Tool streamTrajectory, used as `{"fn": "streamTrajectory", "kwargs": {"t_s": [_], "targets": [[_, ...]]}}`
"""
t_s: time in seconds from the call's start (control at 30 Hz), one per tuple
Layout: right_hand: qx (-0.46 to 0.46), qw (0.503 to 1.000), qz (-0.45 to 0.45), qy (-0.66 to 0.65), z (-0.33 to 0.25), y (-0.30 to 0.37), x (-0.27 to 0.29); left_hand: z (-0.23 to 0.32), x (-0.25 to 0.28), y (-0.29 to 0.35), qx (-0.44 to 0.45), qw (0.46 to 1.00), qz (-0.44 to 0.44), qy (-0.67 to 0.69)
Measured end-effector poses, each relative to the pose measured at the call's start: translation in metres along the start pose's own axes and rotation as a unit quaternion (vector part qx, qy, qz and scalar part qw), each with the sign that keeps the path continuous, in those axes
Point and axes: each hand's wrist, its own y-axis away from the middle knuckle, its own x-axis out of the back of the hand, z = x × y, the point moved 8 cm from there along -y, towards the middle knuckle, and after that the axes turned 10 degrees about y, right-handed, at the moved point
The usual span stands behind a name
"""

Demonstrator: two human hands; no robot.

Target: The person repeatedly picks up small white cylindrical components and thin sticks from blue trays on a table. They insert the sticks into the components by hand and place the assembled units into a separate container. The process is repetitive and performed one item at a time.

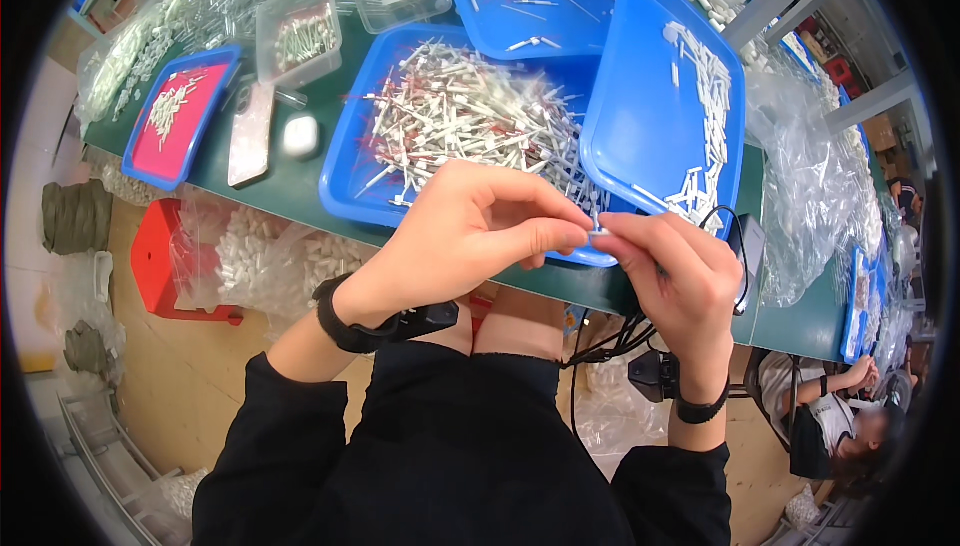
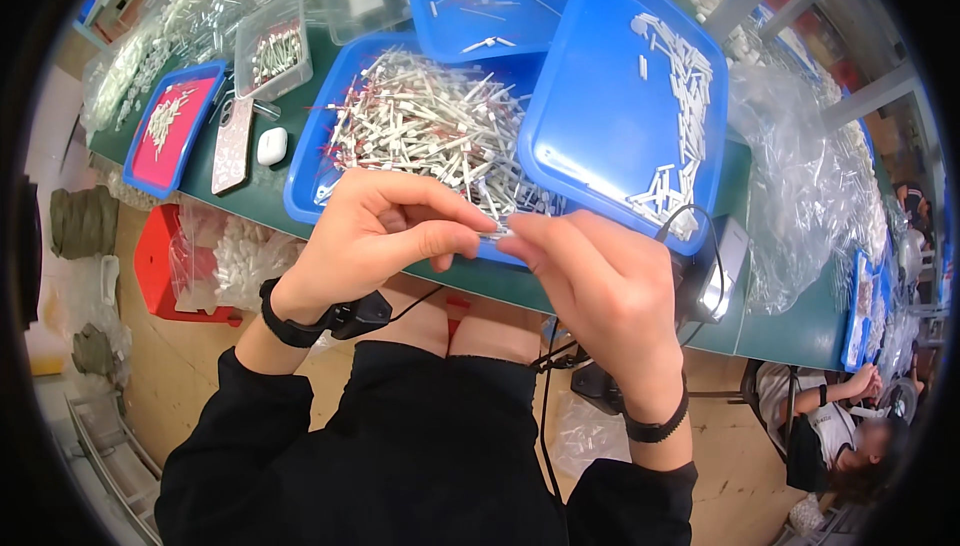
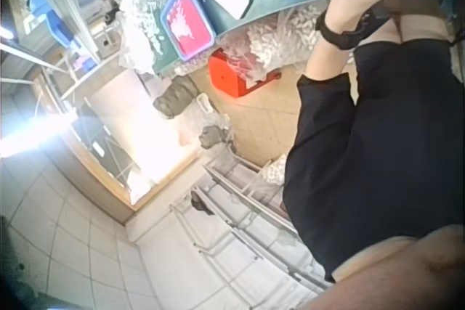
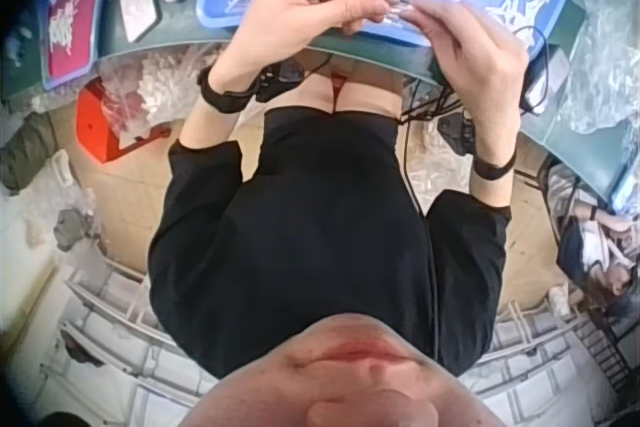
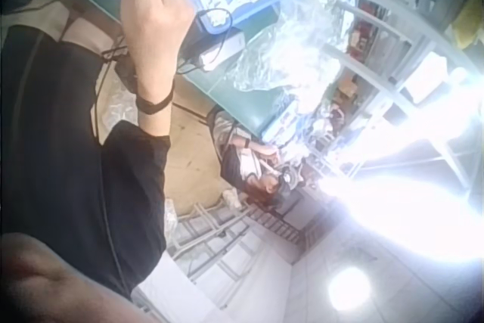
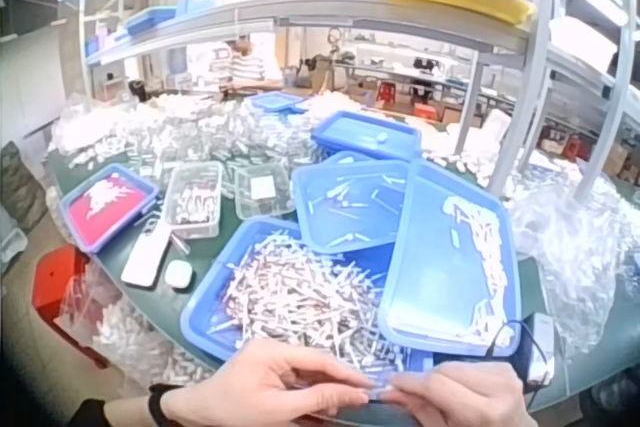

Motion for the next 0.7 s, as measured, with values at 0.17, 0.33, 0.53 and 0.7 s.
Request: {"fn": "streamTrajectory", "kwargs": {"t_s": [0.17,0.33,0.53,0.7], "targets": [[-0.095,0.994,0.004,-0.059,0.010,0.007,-0.003,0.014,-0.002,0.003,-0.150,0.979,0.003,-0.138],[-0.043,0.997,-0.008,-0.060,0.000,0.002,-0.001,0.036,-0.009,0.013,-0.312,0.893,0.002,-0.324],[0.007,0.997,0.054,-0.055,-0.013,-0.003,0.005,0.048,-0.008,0.027,-0.401,0.834,0.051,-0.376],[0.038,0.994,0.071,-0.068,-0.022,-0.005,0.004,0.051,-0.014,0.033,-0.440,0.812,0.030,-0.382]]}}
